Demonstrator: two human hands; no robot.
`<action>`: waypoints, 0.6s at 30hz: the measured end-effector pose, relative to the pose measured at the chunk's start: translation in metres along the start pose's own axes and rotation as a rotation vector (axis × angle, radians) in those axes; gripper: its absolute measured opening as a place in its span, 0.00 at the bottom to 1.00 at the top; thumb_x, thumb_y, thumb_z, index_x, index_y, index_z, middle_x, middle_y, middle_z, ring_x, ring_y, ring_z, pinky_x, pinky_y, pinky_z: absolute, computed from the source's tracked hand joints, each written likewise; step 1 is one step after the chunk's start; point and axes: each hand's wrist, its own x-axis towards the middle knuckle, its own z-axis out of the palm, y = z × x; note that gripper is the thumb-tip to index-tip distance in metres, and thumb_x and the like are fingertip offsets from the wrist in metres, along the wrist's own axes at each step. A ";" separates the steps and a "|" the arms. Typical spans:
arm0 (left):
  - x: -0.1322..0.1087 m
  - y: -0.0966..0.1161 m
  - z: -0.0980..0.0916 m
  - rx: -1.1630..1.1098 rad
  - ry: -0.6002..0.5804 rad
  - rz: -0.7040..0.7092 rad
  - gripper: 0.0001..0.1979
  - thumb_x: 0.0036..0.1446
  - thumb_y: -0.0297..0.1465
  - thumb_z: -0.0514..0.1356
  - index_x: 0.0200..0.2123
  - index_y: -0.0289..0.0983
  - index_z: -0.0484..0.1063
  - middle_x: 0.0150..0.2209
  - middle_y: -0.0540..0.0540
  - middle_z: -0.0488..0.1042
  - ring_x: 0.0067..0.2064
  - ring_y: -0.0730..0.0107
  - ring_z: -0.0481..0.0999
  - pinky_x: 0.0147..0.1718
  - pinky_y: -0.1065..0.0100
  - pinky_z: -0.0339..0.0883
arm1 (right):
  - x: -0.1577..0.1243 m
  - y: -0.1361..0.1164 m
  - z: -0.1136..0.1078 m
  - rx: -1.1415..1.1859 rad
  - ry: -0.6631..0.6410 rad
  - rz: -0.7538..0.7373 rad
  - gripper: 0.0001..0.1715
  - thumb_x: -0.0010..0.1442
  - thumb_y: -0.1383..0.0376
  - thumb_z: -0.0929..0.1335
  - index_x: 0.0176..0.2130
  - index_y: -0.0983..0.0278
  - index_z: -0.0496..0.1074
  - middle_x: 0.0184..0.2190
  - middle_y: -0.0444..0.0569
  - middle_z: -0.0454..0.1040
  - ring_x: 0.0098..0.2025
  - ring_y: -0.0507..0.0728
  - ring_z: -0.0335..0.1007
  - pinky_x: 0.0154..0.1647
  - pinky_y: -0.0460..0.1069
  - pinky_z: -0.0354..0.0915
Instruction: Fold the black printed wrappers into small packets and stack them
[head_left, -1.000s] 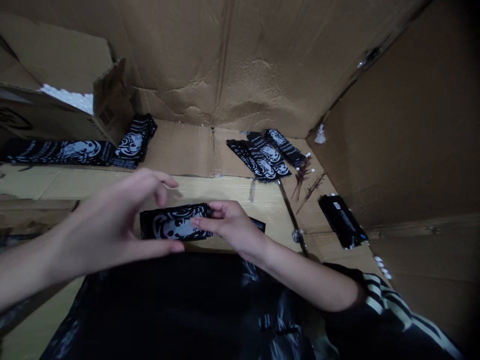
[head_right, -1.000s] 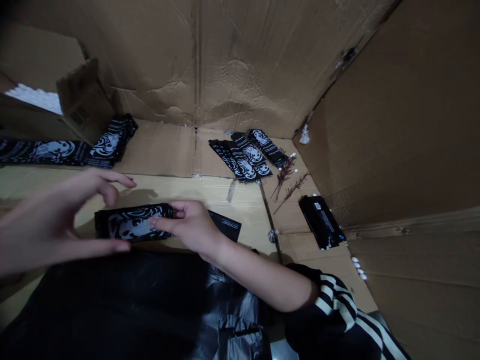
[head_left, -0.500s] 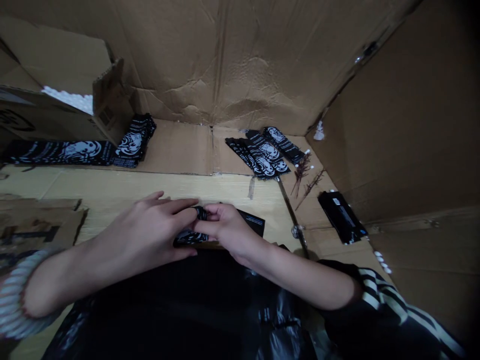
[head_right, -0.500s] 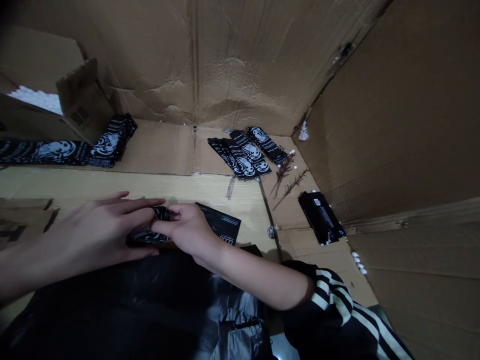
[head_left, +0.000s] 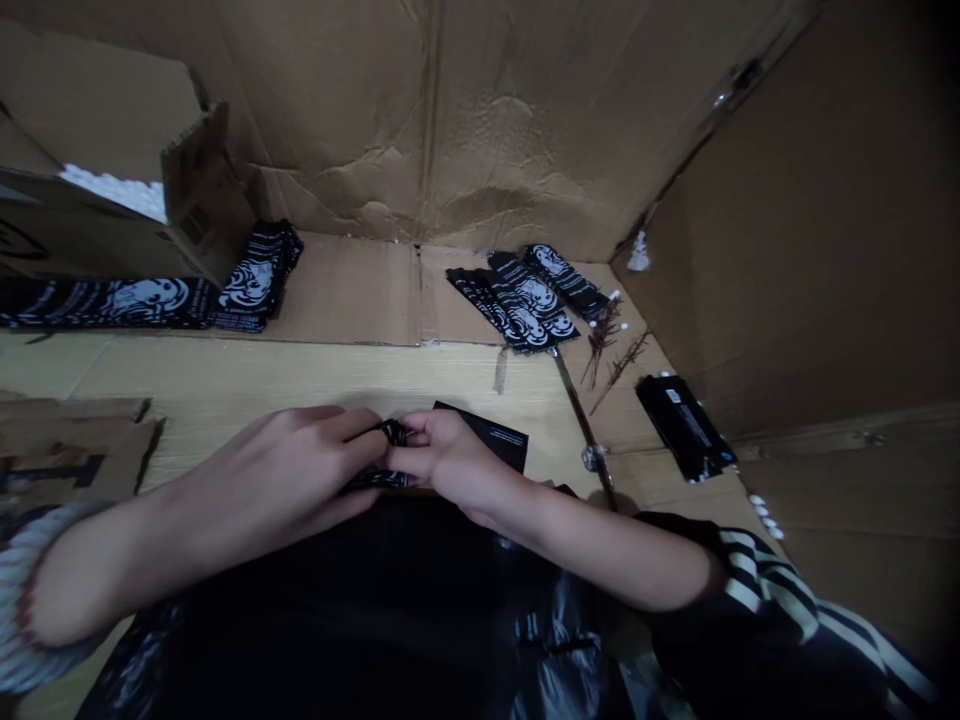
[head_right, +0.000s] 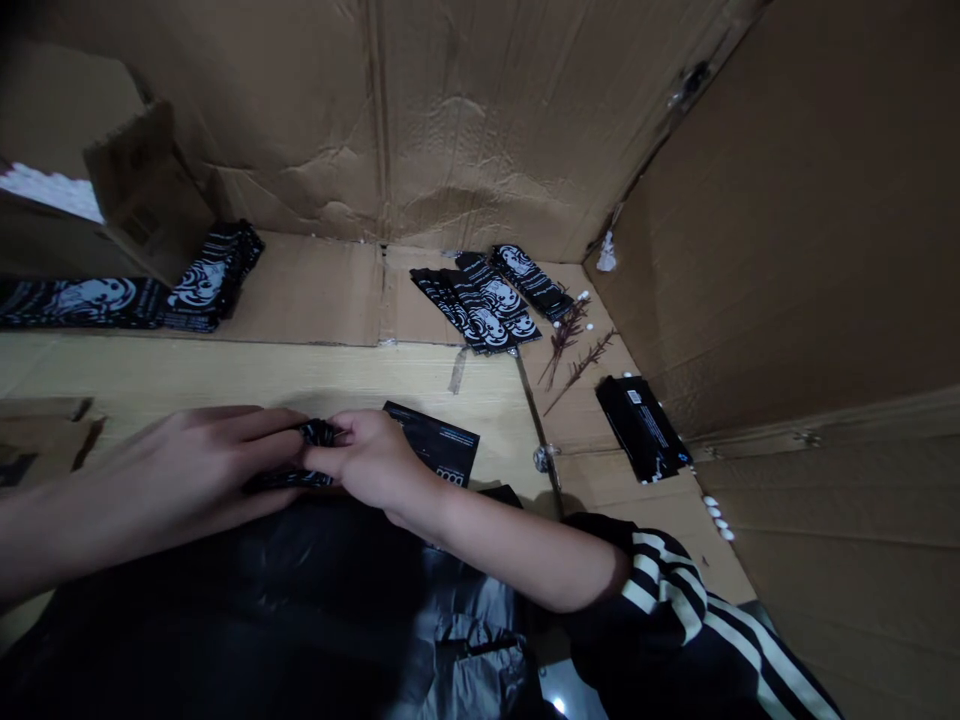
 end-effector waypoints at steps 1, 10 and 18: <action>-0.001 0.000 0.001 0.017 -0.005 0.012 0.02 0.63 0.29 0.60 0.37 0.38 0.73 0.36 0.45 0.78 0.31 0.59 0.78 0.29 0.60 0.67 | 0.000 0.001 -0.001 0.000 0.005 0.027 0.21 0.40 0.65 0.85 0.27 0.64 0.74 0.24 0.36 0.73 0.28 0.48 0.68 0.32 0.43 0.63; 0.001 0.002 0.002 -0.160 0.018 0.038 0.10 0.70 0.30 0.53 0.42 0.39 0.75 0.37 0.46 0.77 0.33 0.62 0.79 0.32 0.62 0.69 | -0.003 -0.005 -0.015 -0.058 -0.068 0.149 0.23 0.44 0.61 0.86 0.35 0.63 0.77 0.31 0.40 0.79 0.31 0.47 0.75 0.34 0.42 0.73; -0.001 -0.015 -0.008 -0.219 0.082 -0.024 0.11 0.72 0.32 0.53 0.36 0.41 0.71 0.32 0.52 0.73 0.30 0.70 0.75 0.31 0.66 0.61 | -0.013 -0.024 -0.056 -0.401 0.001 -0.056 0.23 0.63 0.51 0.75 0.52 0.62 0.77 0.46 0.54 0.84 0.46 0.59 0.83 0.54 0.57 0.77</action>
